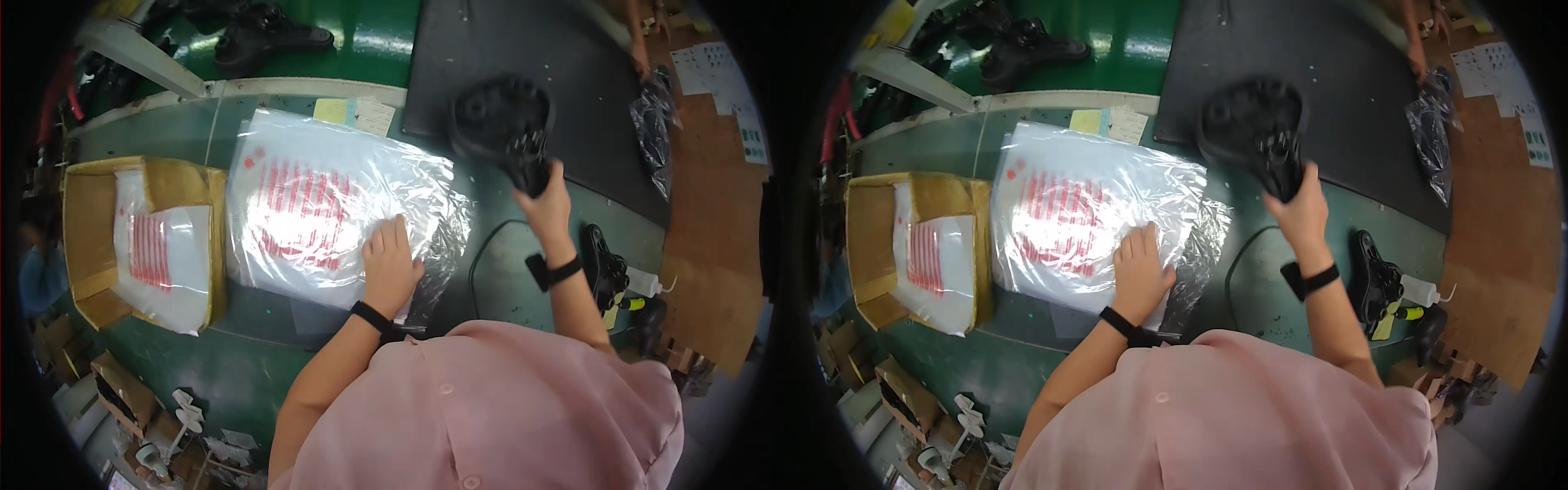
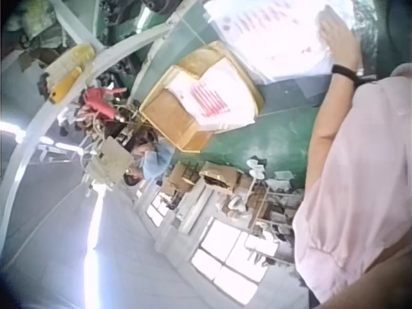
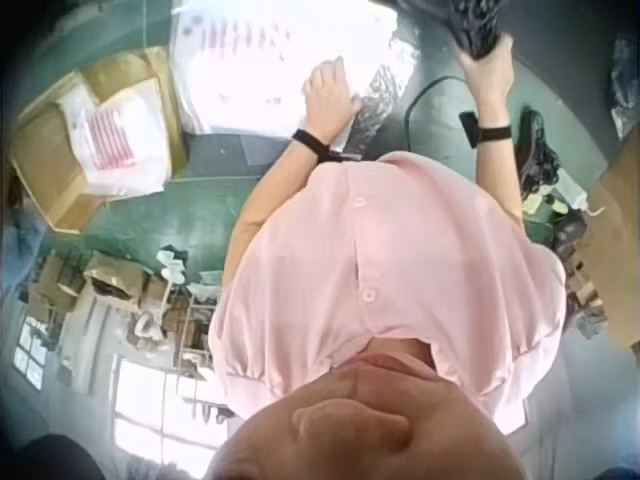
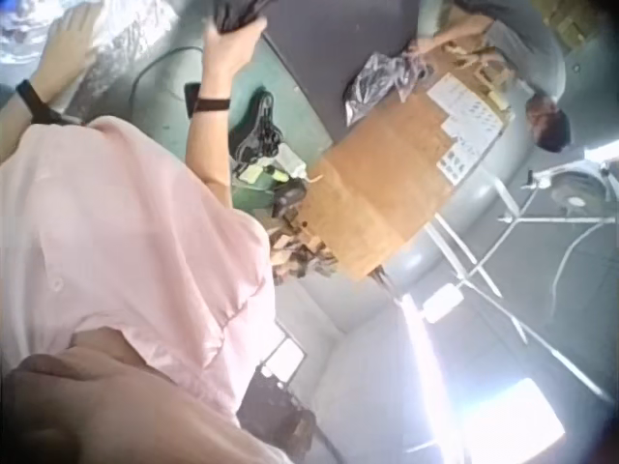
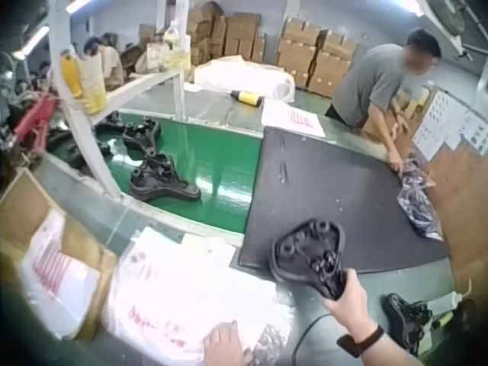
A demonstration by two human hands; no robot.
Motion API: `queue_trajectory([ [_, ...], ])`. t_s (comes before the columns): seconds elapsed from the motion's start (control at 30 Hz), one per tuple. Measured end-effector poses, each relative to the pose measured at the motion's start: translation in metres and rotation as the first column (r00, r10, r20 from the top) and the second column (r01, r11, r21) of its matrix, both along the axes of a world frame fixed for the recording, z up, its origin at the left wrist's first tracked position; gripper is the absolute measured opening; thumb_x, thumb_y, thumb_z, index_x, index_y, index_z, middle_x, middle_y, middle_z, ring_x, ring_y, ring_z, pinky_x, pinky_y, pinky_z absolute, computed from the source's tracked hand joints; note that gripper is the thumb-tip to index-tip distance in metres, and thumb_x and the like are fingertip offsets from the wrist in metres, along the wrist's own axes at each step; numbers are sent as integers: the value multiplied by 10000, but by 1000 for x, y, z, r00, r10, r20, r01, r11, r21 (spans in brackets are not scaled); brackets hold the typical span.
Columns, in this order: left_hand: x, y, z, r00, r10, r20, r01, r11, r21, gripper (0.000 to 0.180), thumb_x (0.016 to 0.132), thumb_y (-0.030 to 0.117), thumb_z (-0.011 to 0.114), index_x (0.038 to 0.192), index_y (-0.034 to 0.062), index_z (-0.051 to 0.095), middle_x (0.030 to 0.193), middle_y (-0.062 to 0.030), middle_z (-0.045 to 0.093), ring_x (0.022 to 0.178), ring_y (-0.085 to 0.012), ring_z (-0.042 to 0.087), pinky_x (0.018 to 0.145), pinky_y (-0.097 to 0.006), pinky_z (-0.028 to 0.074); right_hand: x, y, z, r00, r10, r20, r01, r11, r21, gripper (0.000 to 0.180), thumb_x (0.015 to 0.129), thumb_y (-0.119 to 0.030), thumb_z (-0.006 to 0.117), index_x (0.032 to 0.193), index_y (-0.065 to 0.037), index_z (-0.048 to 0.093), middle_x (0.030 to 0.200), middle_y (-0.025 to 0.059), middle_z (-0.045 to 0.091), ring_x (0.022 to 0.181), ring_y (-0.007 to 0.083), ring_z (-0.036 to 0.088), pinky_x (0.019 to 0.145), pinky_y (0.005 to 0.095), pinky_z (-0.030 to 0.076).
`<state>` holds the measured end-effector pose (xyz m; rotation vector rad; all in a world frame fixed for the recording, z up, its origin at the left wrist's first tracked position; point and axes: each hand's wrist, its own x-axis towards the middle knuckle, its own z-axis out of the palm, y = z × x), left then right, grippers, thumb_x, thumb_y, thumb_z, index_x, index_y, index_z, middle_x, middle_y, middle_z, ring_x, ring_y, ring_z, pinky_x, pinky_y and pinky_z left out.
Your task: The person repeatedly picks up black bicycle seats from a green workbench, places each one into a clear plastic bag, and sets the packaged item aside. The process is repeated for multiple units in a continuous assembly line fashion.
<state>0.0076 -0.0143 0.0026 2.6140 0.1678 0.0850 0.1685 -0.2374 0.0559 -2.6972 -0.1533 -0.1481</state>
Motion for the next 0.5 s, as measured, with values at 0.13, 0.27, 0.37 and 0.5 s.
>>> queue_trajectory([
  [0.13,0,7,-28,993,-52,-108,49,998,-30,244,812,127,603,1025,15,560,1006,-204,606,932,-372,581,749,-460,473,-73,-49,-41,989,-27,-147,71,952,299,794,696,-304,825,1249,65,391,1079,203,618,965,328,626,857,396,487],
  [0.27,1,36,-14,996,-9,-85,-4,989,-145,170,845,141,541,861,2,638,751,-225,633,734,-411,607,681,-493,476,-91,-45,-60,860,76,-505,369,591,717,680,763,-302,789,1238,58,463,1044,109,644,922,224,638,820,348,512],
  [0.37,-2,51,-5,997,-9,-70,-3,985,-173,186,823,143,579,913,23,688,760,-203,655,737,-374,632,672,-451,491,-92,-36,-49,546,362,-755,653,381,655,420,826,-226,727,1153,-11,575,990,53,660,846,138,648,753,278,530],
  [0.5,-11,55,-2,966,208,-154,-255,861,-439,166,798,148,619,846,7,691,697,-164,653,670,-298,645,622,-400,486,-109,-19,-29,632,465,-620,611,193,768,317,833,-159,692,1100,-13,599,953,63,666,820,163,654,743,296,536],
])
